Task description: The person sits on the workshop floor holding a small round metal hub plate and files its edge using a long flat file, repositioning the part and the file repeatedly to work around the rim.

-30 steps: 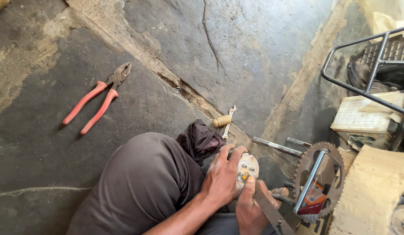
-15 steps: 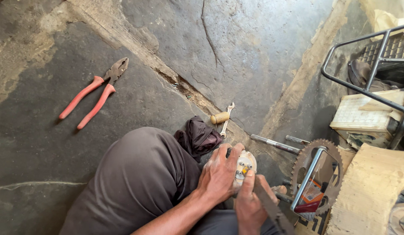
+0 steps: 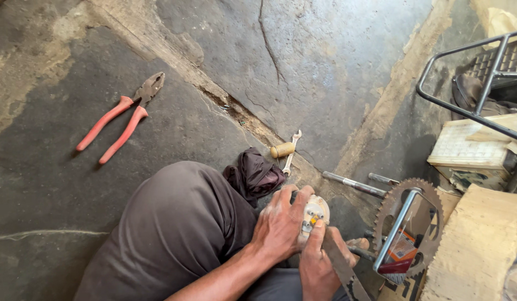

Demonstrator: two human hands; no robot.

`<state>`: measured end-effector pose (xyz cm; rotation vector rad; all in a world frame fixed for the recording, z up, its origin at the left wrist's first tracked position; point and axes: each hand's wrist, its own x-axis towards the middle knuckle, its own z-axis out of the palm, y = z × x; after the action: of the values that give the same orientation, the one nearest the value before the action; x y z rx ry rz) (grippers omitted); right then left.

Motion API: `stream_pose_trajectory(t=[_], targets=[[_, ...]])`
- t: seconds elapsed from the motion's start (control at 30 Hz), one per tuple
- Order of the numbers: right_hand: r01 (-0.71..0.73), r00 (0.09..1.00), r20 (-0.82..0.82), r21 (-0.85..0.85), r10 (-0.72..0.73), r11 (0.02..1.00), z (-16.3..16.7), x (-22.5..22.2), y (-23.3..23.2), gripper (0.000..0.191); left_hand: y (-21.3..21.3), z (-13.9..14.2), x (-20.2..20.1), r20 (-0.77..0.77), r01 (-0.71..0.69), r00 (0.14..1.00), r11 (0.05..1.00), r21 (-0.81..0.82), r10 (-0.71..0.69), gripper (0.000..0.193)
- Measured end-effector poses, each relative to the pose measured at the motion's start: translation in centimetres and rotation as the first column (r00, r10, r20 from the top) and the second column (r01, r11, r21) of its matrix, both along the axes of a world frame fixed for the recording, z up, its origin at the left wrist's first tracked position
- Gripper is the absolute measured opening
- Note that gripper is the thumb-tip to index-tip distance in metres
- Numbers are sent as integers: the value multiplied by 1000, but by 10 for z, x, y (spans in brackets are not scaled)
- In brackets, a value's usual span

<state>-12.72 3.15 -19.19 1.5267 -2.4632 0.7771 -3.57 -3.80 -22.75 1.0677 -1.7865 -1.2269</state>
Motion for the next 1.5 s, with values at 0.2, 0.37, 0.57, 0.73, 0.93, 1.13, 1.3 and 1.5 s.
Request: stream_pose_trajectory(t=[0.2,0.37,0.57,0.73,0.93,1.13,1.3,1.5], targets=[[-58,998,-30,36,59,998,0,0,8,36,0,-2,1,-9,-7,1000,1000,-6,7,81],[146,949,272,71,-160,987,-8,0,9,34,3,-7,1,6,6,1000,1000,-23,-6,82],[36,999,41,1,-36,999,-13,0,13,39,2,-7,-1,-11,-18,1000,999,-37,18,78],[-258,911,-324,33,254,966,-13,-13,13,26,3,-6,1,-7,-23,1000,999,-39,23,79],[93,961,252,85,-112,992,-14,-23,15,26,-1,-4,-2,-2,8,1000,999,-49,-8,76],[96,949,312,-182,-35,979,-18,-27,3,17,-3,-3,-1,-19,48,999,998,-48,-49,79],[101,926,377,-323,30,941,-30,-29,7,14,-2,-1,-3,-13,30,999,999,-44,-30,77],[265,713,692,-410,108,873,-42,-30,9,11,-2,-2,-3,-26,49,998,997,-62,-50,84]])
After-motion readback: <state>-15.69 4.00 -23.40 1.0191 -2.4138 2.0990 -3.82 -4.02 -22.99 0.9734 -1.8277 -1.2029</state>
